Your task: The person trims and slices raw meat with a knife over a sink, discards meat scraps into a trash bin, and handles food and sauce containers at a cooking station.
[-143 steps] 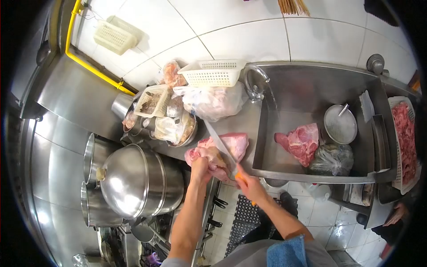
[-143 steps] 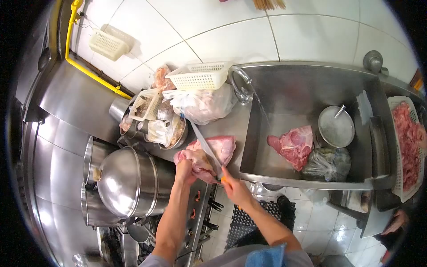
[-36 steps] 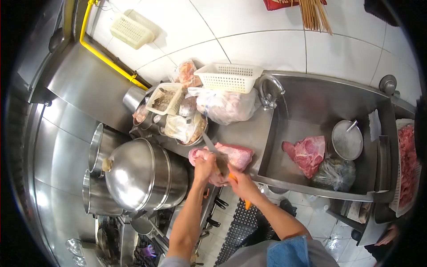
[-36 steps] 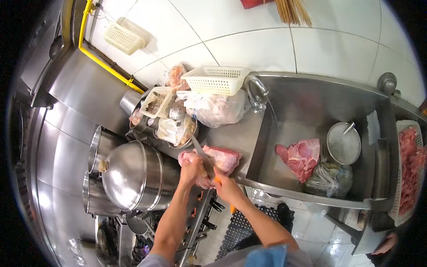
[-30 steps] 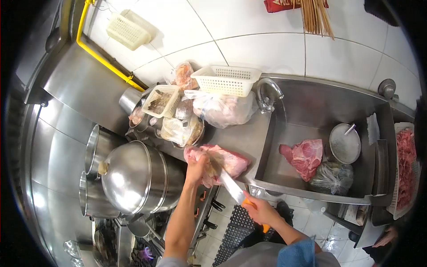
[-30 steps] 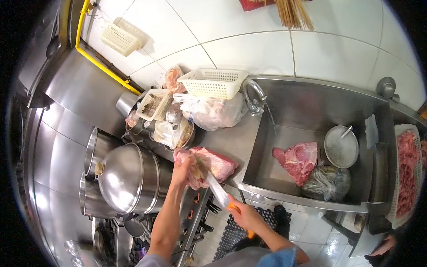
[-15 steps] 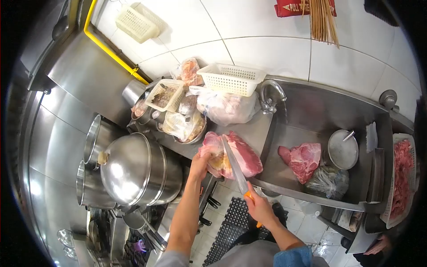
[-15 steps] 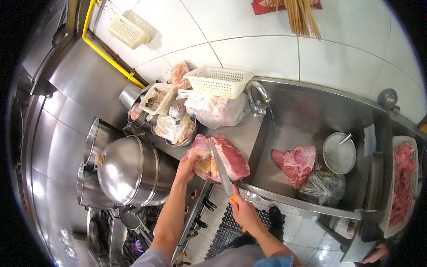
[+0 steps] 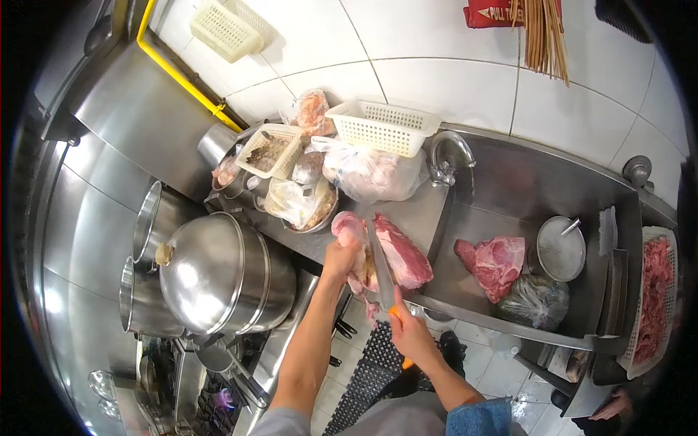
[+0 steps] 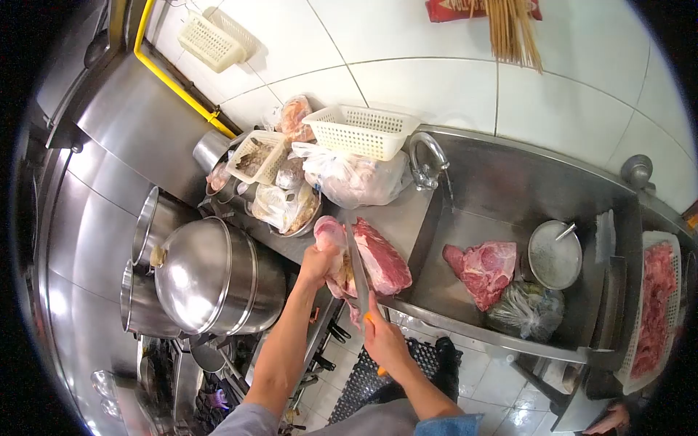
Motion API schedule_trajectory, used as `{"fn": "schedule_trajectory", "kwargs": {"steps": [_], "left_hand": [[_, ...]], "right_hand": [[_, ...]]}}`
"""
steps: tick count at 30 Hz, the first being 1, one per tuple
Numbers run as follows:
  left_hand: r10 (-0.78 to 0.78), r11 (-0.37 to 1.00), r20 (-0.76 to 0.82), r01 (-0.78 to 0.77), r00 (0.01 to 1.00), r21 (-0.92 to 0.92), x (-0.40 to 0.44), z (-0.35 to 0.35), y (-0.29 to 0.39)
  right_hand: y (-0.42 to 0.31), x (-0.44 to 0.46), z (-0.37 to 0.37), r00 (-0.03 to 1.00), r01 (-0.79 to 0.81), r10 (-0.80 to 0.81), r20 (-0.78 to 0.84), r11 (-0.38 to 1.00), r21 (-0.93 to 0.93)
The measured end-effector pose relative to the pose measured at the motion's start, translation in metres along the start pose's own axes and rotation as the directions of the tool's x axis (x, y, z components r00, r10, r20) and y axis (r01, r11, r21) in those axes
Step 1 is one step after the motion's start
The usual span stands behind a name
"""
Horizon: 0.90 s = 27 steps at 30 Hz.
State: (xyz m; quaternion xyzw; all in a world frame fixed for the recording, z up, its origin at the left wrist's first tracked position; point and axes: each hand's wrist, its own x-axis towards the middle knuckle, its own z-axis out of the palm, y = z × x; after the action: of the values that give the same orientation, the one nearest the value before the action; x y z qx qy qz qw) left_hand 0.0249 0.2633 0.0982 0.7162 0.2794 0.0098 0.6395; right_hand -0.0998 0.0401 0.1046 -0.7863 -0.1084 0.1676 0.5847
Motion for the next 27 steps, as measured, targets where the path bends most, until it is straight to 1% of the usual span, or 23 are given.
{"fn": "schedule_trajectory", "kwargs": {"steps": [2, 5, 8, 10, 11, 12, 15, 16, 19, 20, 23, 24, 27], "left_hand": [[0.041, 0.999, 0.025, -0.042, 0.999, 0.023, 0.000, 0.000, -0.001], [0.087, 0.996, 0.032, -0.088, 0.996, 0.035, -0.002, -0.002, 0.001], [0.112, 0.994, 0.027, -0.112, 0.993, -0.006, -0.003, 0.000, 0.011], [0.104, 0.994, 0.032, -0.103, 0.994, -0.034, -0.004, -0.002, 0.014], [0.108, 0.994, 0.051, -0.108, 0.993, -0.005, -0.005, -0.001, 0.014], [0.104, 0.994, 0.070, -0.106, 0.992, 0.027, -0.008, -0.002, 0.011], [0.118, 0.987, 0.109, -0.129, 0.987, 0.098, -0.010, -0.004, 0.014], [0.132, 0.982, 0.121, -0.146, 0.984, 0.116, -0.009, -0.004, 0.020], [0.183, 0.982, 0.183, -0.190, 0.966, 0.022, -0.007, 0.006, 0.037], [0.203, 0.979, 0.241, -0.205, 0.949, -0.019, 0.000, 0.004, 0.034], [0.160, 0.980, 0.276, -0.120, 0.948, -0.156, -0.012, -0.001, 0.044], [0.177, 0.972, 0.289, -0.121, 0.941, -0.202, -0.010, -0.008, 0.035], [0.011, 0.984, 0.248, 0.033, 0.969, -0.174, 0.001, -0.044, -0.002]], "right_hand": [[0.004, 0.017, 0.012, 0.998, 0.047, -0.046, -0.040, 0.999, 0.013], [-0.005, 0.039, 0.019, 0.999, 0.018, -0.015, -0.052, 0.999, 0.050], [0.005, 0.003, 0.020, 0.997, -0.056, 0.054, 0.059, 0.997, 0.043], [0.002, -0.011, 0.017, 0.999, 0.037, -0.039, 0.018, 0.997, 0.074], [0.001, -0.013, 0.015, 0.997, 0.080, -0.080, -0.002, 0.993, 0.087], [0.001, 0.000, 0.019, 0.999, -0.011, 0.007, 0.041, 0.995, 0.098], [-0.021, 0.047, 0.015, 1.000, -0.023, 0.023, -0.005, 0.999, 0.030], [-0.010, 0.047, 0.023, 0.998, 0.043, -0.038, -0.054, 0.995, 0.087], [0.010, 0.010, 0.016, 0.998, 0.045, -0.040, -0.042, 0.993, 0.111], [0.003, -0.003, 0.005, 1.000, -0.009, 0.012, -0.018, 0.991, 0.134], [-0.003, -0.018, -0.015, 0.995, 0.060, -0.058, -0.080, 0.998, 0.029], [0.004, -0.015, -0.016, 0.997, 0.045, -0.045, -0.058, 0.999, 0.002], [0.010, -0.007, -0.012, 1.000, 0.023, -0.023, 0.001, 0.997, -0.079]]}}
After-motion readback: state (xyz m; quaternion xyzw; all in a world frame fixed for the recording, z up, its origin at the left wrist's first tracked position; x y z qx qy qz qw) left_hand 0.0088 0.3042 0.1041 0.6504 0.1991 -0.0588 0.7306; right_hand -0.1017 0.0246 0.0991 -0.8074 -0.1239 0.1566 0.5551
